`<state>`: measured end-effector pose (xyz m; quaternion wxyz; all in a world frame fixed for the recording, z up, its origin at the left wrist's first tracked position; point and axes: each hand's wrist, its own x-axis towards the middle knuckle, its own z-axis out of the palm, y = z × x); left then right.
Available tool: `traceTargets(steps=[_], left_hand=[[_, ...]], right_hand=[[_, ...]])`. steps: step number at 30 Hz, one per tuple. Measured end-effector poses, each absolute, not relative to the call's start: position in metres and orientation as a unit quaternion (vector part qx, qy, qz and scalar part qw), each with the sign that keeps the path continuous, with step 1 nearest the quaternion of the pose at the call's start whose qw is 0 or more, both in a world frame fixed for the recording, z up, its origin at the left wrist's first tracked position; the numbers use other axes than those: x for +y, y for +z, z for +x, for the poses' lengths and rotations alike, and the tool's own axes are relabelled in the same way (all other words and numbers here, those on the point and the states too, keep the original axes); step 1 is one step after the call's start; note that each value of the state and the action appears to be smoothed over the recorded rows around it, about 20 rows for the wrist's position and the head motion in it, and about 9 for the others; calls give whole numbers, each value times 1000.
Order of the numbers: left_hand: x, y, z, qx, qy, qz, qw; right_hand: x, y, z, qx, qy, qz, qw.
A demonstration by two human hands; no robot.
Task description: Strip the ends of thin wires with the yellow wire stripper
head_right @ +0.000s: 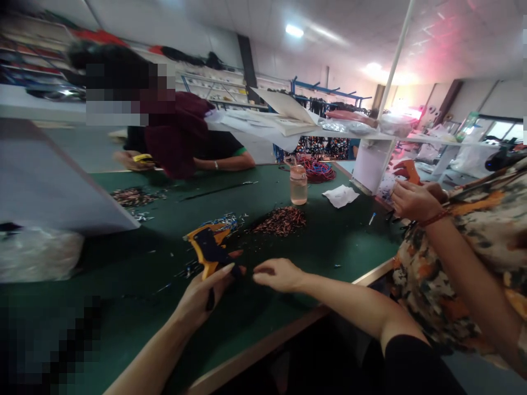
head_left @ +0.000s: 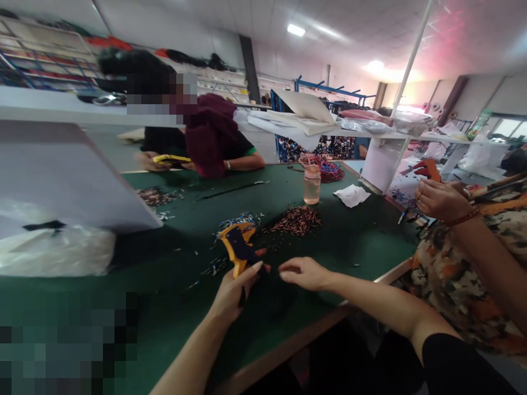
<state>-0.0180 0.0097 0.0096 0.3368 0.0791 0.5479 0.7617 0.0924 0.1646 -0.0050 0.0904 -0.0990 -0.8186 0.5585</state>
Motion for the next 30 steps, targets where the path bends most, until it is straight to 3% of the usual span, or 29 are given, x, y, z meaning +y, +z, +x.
traceTargets(steps=[2, 4, 8, 11, 14, 17, 21, 27, 30], left_hand=[[11, 11, -22, 532, 788, 63, 304], [11, 14, -25, 512, 812, 50, 277], [11, 13, -27, 491, 828, 45, 266], [12, 10, -25, 500, 821, 57, 270], [13, 8, -21, 512, 806, 82, 286], [12, 6, -19, 528, 790, 103, 294], [9, 3, -21, 538, 778, 111, 304], [4, -6, -30, 545, 765, 120, 321], [1, -5, -29, 554, 743, 131, 352]], right_hand=[[171, 13, 123, -829, 558, -15, 39], [192, 30, 162, -808, 584, -9, 80], [258, 48, 234, -554, 646, -249, 462], [283, 50, 253, -439, 633, -295, 565], [278, 47, 231, -578, 584, -270, 503], [280, 41, 180, -769, 457, -215, 391], [305, 22, 104, -871, 358, -193, 276], [296, -14, 57, -927, 295, -97, 212], [290, -20, 62, -941, 240, -53, 232]])
